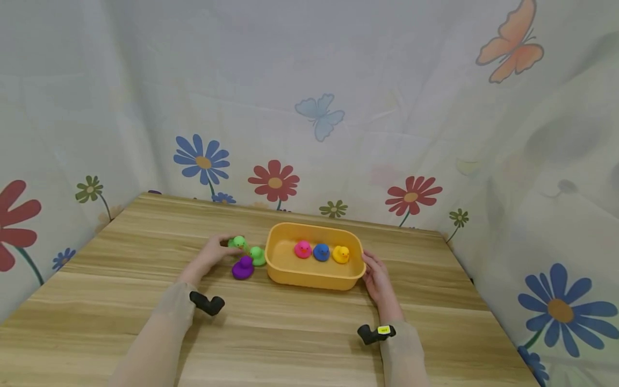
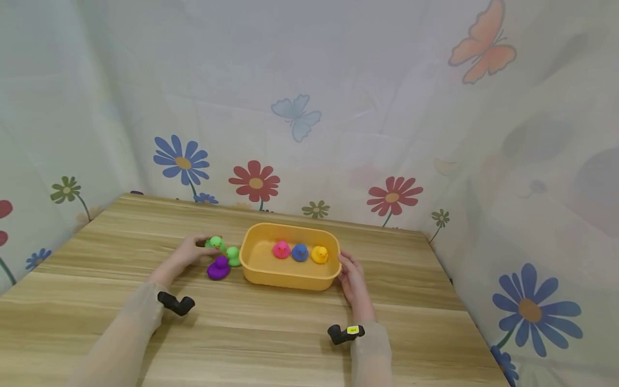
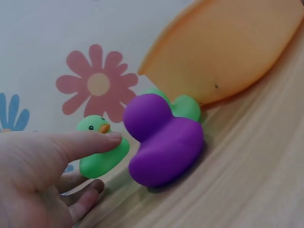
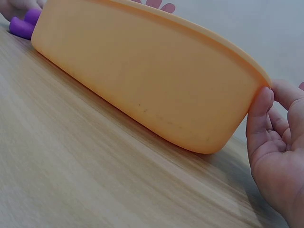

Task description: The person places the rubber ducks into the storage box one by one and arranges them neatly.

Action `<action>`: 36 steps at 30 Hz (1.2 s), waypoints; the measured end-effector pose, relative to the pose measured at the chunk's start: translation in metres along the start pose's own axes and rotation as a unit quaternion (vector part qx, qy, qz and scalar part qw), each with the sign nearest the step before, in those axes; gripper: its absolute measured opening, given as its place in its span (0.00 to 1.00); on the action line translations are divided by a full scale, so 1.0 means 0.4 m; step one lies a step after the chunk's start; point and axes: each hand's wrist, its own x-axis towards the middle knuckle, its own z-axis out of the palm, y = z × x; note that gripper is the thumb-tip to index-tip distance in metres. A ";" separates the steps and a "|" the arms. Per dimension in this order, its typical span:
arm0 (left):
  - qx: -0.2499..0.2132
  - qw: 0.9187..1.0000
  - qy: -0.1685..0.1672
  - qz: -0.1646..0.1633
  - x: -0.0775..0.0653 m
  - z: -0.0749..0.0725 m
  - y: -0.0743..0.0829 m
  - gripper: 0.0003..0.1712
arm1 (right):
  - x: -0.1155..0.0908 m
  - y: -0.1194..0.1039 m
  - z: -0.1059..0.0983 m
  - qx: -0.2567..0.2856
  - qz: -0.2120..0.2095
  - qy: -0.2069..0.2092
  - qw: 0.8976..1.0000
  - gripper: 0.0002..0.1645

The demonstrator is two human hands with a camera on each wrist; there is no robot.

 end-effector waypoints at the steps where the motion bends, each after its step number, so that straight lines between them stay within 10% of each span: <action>1: -0.008 1.000 0.001 -0.005 0.000 -0.003 0.002 0.35 | -0.001 0.000 -0.001 -0.001 -0.004 -0.002 1.000 0.16; 16: -0.211 0.976 -0.024 -0.050 -0.006 -0.023 0.007 0.37 | 0.008 -0.001 -0.006 0.006 -0.010 0.006 1.000 0.15; 36: -0.231 0.969 -0.022 -0.089 -0.007 -0.017 0.040 0.44 | 0.000 0.004 -0.002 0.012 -0.012 -0.002 1.000 0.14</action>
